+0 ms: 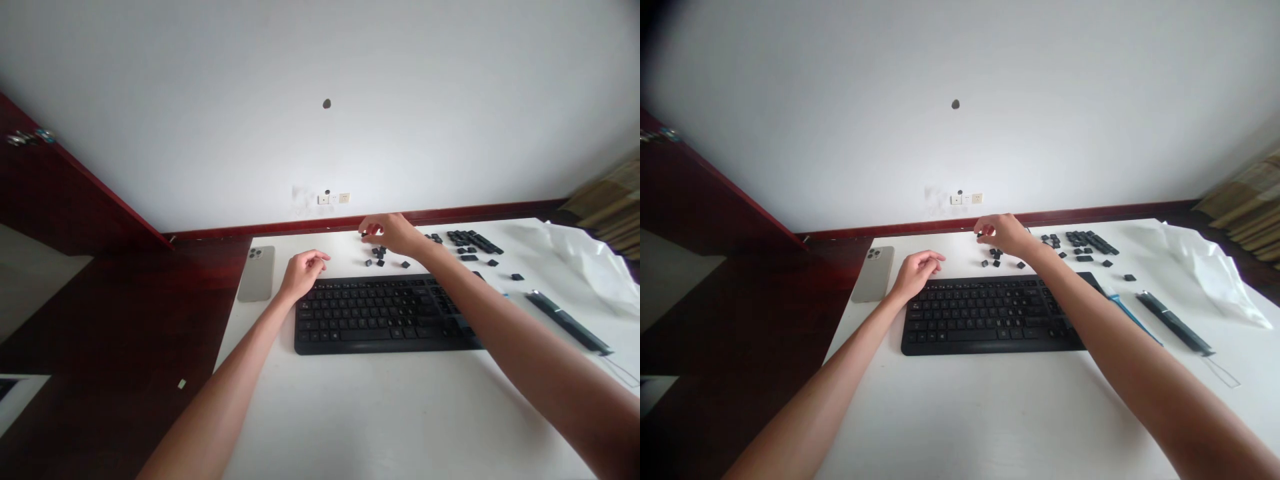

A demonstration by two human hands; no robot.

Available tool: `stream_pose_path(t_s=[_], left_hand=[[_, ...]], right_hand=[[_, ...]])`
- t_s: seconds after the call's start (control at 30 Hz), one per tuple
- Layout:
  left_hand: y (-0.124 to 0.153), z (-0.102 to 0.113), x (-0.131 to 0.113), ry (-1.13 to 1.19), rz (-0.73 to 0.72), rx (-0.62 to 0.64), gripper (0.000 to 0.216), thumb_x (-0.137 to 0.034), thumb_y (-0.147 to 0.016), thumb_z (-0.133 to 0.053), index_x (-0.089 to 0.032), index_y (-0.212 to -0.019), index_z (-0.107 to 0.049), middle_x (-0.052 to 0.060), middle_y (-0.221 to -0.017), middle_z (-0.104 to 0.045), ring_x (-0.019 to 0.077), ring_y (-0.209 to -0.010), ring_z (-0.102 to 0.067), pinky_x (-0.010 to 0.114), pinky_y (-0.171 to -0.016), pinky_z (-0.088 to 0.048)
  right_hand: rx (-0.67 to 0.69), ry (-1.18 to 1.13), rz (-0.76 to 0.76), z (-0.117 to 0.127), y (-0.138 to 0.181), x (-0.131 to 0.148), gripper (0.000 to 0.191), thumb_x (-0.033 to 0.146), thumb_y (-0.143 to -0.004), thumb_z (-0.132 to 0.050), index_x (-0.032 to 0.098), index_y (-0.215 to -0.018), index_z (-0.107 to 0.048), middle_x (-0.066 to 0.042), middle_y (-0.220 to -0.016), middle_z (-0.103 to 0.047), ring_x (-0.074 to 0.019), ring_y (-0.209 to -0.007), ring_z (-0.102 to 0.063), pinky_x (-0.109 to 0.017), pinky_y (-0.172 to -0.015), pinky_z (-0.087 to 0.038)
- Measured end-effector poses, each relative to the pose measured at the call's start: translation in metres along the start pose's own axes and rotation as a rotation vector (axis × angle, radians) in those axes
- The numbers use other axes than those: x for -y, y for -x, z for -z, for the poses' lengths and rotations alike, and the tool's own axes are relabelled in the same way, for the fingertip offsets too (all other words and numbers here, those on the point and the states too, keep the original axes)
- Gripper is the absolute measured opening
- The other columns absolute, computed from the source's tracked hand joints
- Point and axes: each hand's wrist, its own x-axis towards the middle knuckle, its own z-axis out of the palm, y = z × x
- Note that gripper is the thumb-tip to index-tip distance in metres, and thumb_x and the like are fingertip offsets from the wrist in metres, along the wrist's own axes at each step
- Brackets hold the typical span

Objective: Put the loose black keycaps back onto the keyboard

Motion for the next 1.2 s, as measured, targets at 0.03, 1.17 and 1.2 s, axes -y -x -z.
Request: stream_pose_path(t_s=[0.03, 1.17, 1.2], left_hand=[[0.000, 0.000, 0.000, 0.003, -0.002, -0.001, 0.024, -0.023, -0.091, -0.055, -0.018, -0.097, -0.078, 0.004, -0.079, -0.073, 0.0154, -0.072, -0.068, 0.024, -0.068, -0.052], [0.001, 0.001, -0.006, -0.018, 0.019, 0.021, 0.024, -0.022, -0.091, -0.055, -0.020, -0.098, -0.078, 0.003, -0.079, -0.073, 0.0161, -0.075, -0.069, 0.025, -0.068, -0.049], [0.001, 0.001, -0.005, -0.018, 0.018, 0.022, 0.024, -0.022, -0.091, -0.055, -0.020, -0.098, -0.078, 0.003, -0.080, -0.073, 0.0161, -0.076, -0.069, 0.025, -0.068, -0.049]], right_hand=[[0.006, -0.044, 0.012, 0.003, 0.008, 0.007, 0.019, 0.035, -0.083, -0.073, 0.022, -0.096, -0.077, -0.005, -0.087, -0.077, -0.0214, -0.083, -0.070, -0.033, -0.075, -0.052], [0.377, -0.058, 0.016, 0.000, 0.064, 0.036, 0.012, 0.019, -0.085, -0.074, 0.024, -0.094, -0.080, 0.000, -0.089, -0.081, -0.0185, -0.084, -0.076, -0.025, -0.073, -0.055], [0.379, -0.049, 0.023, 0.000, 0.064, 0.036, 0.011, 0.019, -0.086, -0.074, 0.024, -0.093, -0.080, 0.000, -0.088, -0.081, -0.0184, -0.084, -0.076, -0.025, -0.073, -0.055]])
